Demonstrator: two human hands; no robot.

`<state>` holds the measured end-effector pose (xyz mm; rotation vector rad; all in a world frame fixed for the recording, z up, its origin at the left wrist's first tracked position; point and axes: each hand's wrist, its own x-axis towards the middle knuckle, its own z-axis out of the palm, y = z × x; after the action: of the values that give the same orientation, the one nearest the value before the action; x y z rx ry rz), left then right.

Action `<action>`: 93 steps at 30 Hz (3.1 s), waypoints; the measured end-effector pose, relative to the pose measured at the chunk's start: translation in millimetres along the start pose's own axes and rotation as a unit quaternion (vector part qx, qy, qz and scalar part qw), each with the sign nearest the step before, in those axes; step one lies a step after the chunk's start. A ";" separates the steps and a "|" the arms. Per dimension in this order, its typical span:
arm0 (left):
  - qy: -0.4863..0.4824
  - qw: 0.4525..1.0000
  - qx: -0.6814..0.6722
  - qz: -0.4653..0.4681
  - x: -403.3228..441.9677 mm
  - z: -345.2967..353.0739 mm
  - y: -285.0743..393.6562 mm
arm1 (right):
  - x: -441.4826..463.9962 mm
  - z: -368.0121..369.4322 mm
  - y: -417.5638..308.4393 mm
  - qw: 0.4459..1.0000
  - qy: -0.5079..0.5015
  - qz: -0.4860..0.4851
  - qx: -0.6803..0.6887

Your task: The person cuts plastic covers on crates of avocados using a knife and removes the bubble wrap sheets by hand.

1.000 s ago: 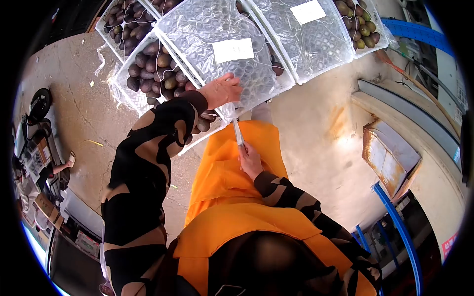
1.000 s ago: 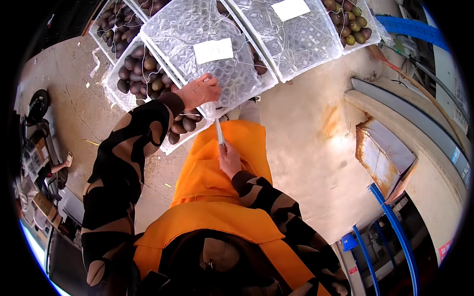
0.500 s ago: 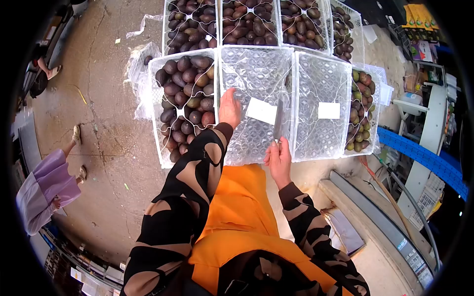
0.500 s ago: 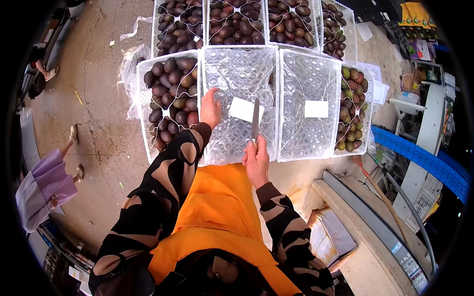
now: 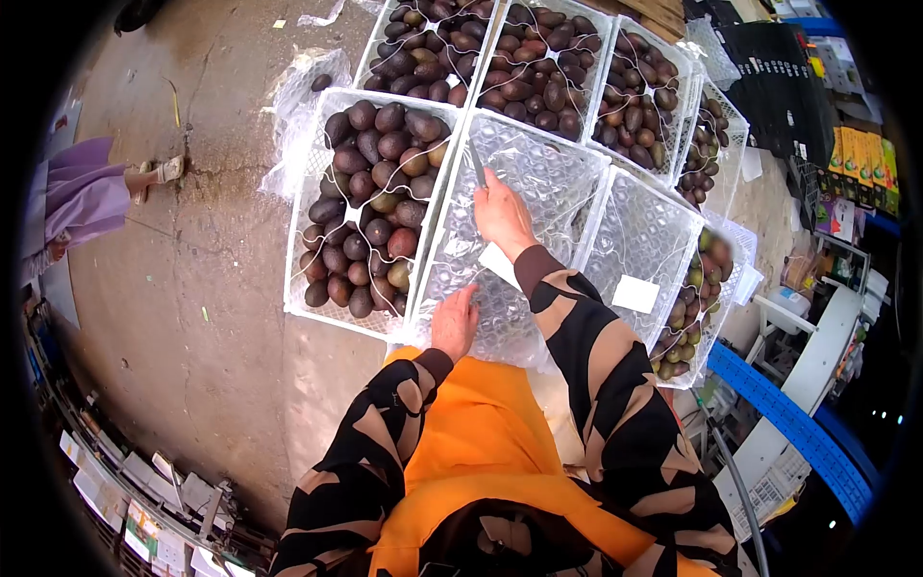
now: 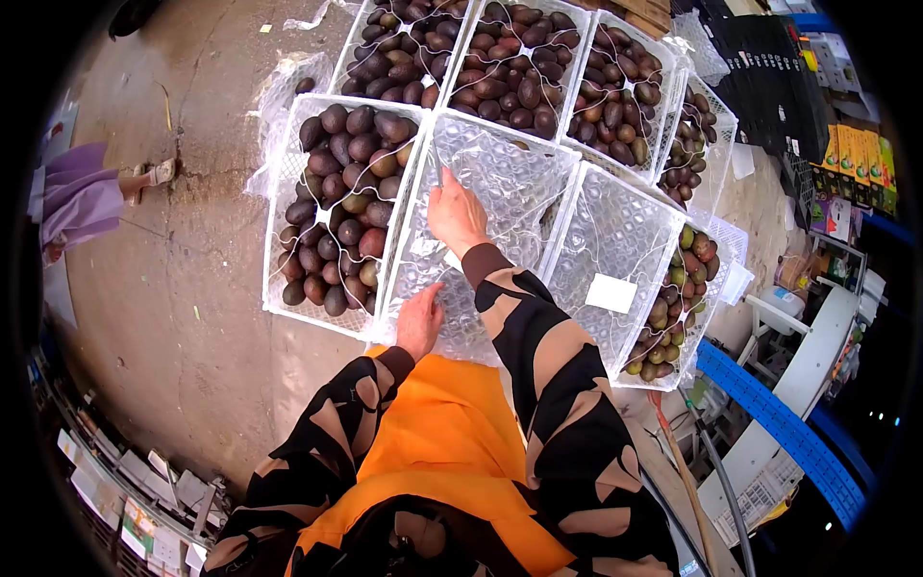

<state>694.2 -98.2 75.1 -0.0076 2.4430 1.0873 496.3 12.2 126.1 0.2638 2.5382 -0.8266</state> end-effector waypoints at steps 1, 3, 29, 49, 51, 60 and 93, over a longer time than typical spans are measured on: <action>0.009 0.998 -0.052 -0.036 -13.7 -0.6 4.0 | 2.8 5.0 -3.6 1.000 -0.003 0.014 -0.002; -0.017 0.997 -0.065 -0.042 -24.8 -4.4 3.1 | 10.6 13.4 -11.9 0.999 -0.005 0.037 -0.009; 0.024 0.951 -0.264 -0.162 -25.6 -23.4 -26.8 | -38.0 61.3 -9.5 0.930 -0.085 0.192 0.303; -0.082 0.910 0.323 0.245 226.2 -90.3 1.7 | -188.6 -8.8 54.8 0.850 0.057 0.241 0.465; -0.167 0.934 0.247 0.195 241.2 -94.3 -5.7 | -185.6 -11.6 60.5 0.846 0.068 0.235 0.473; -0.097 0.980 0.128 0.119 39.2 -61.7 -27.5 | -186.5 2.1 72.8 0.908 -0.037 0.173 0.380; 0.114 0.665 -0.599 -0.431 -95.9 51.7 -72.4 | -198.7 159.3 17.5 0.920 -0.195 0.249 0.233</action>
<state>814.6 -128.6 34.1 -1.5726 1.0496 1.9206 733.9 -76.7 97.9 0.7745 1.7598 -1.1228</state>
